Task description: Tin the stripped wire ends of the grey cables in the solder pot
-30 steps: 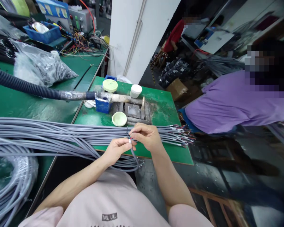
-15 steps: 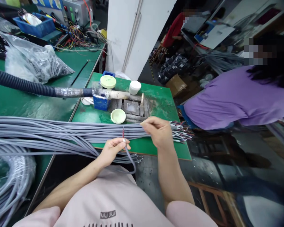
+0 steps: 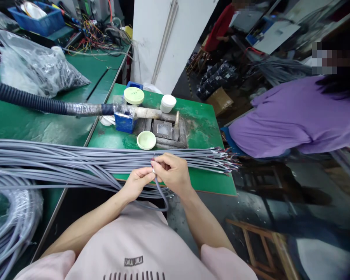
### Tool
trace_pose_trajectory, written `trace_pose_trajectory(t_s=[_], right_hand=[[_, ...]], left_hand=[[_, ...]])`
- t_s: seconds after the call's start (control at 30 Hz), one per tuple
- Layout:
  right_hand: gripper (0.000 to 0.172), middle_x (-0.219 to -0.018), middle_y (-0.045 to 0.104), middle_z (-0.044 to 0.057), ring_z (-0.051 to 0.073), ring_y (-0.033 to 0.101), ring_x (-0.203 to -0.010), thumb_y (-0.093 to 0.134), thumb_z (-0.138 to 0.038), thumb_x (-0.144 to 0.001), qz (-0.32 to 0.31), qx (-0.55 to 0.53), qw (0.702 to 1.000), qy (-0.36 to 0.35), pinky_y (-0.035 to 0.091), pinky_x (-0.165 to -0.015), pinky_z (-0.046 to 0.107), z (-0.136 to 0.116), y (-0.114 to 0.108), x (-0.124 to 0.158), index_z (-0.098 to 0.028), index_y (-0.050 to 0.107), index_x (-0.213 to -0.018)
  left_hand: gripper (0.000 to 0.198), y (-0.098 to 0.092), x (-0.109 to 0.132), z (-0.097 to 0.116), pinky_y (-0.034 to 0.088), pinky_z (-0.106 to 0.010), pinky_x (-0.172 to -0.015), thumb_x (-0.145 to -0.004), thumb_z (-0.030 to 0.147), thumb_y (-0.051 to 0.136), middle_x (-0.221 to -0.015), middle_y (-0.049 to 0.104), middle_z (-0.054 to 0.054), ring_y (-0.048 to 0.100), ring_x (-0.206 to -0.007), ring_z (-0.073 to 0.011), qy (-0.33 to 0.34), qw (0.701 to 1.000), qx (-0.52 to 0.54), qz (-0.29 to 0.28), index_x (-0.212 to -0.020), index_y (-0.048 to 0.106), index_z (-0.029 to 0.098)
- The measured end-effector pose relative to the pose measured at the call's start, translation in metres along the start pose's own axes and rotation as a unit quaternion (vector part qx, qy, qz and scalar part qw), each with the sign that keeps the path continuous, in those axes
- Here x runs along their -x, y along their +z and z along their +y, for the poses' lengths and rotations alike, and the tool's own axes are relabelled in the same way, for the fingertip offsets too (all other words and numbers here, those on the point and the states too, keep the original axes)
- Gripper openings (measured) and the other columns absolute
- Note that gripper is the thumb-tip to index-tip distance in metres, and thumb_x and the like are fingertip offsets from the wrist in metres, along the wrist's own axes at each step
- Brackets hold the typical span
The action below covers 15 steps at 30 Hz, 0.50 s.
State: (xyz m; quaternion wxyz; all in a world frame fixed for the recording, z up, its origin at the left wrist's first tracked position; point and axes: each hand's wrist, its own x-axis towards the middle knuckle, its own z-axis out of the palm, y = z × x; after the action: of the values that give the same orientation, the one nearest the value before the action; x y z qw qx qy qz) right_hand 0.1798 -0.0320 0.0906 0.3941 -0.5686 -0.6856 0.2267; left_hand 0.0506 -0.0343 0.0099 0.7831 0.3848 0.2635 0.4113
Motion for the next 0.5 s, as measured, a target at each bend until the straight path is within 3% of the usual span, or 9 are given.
trace_pose_trajectory(t_s=[0.2,0.33,0.5], right_hand=[[0.015,-0.062,0.063,0.0,0.012,0.054,-0.055,0.058,-0.023,-0.085,0.044,0.029,0.997,-0.053,0.044,-0.054,0.026,0.009,-0.005,0.009,-0.022,0.07,-0.075],[0.023,-0.088,0.071,0.005,0.018,0.063,-0.082,0.055,-0.016,-0.086,0.003,0.04,0.98,-0.197,0.05,-0.076,0.035,0.02,-0.013,0.014,-0.025,0.07,-0.101],[0.038,-0.122,0.064,0.006,0.023,0.052,-0.116,0.056,-0.012,-0.083,-0.064,0.104,0.944,-0.307,0.045,-0.095,0.043,0.028,-0.013,0.023,-0.029,0.063,-0.117]], left_hand=[[0.03,-0.004,-0.001,0.007,0.046,-0.024,-0.066,-0.068,0.04,0.079,-0.065,0.065,-0.004,0.058,-0.063,-0.0128,-0.054,0.989,0.135,0.016,-0.078,0.072,0.013],[0.03,-0.009,-0.003,0.01,0.046,-0.023,-0.062,-0.064,0.038,0.082,-0.064,0.064,-0.002,0.058,-0.061,-0.0116,-0.085,0.975,0.204,0.018,-0.079,0.071,0.014],[0.029,-0.009,-0.004,0.012,0.044,-0.022,-0.06,-0.064,0.035,0.082,-0.062,0.059,0.0,0.054,-0.058,-0.009,-0.094,0.967,0.237,0.015,-0.074,0.068,0.012]])
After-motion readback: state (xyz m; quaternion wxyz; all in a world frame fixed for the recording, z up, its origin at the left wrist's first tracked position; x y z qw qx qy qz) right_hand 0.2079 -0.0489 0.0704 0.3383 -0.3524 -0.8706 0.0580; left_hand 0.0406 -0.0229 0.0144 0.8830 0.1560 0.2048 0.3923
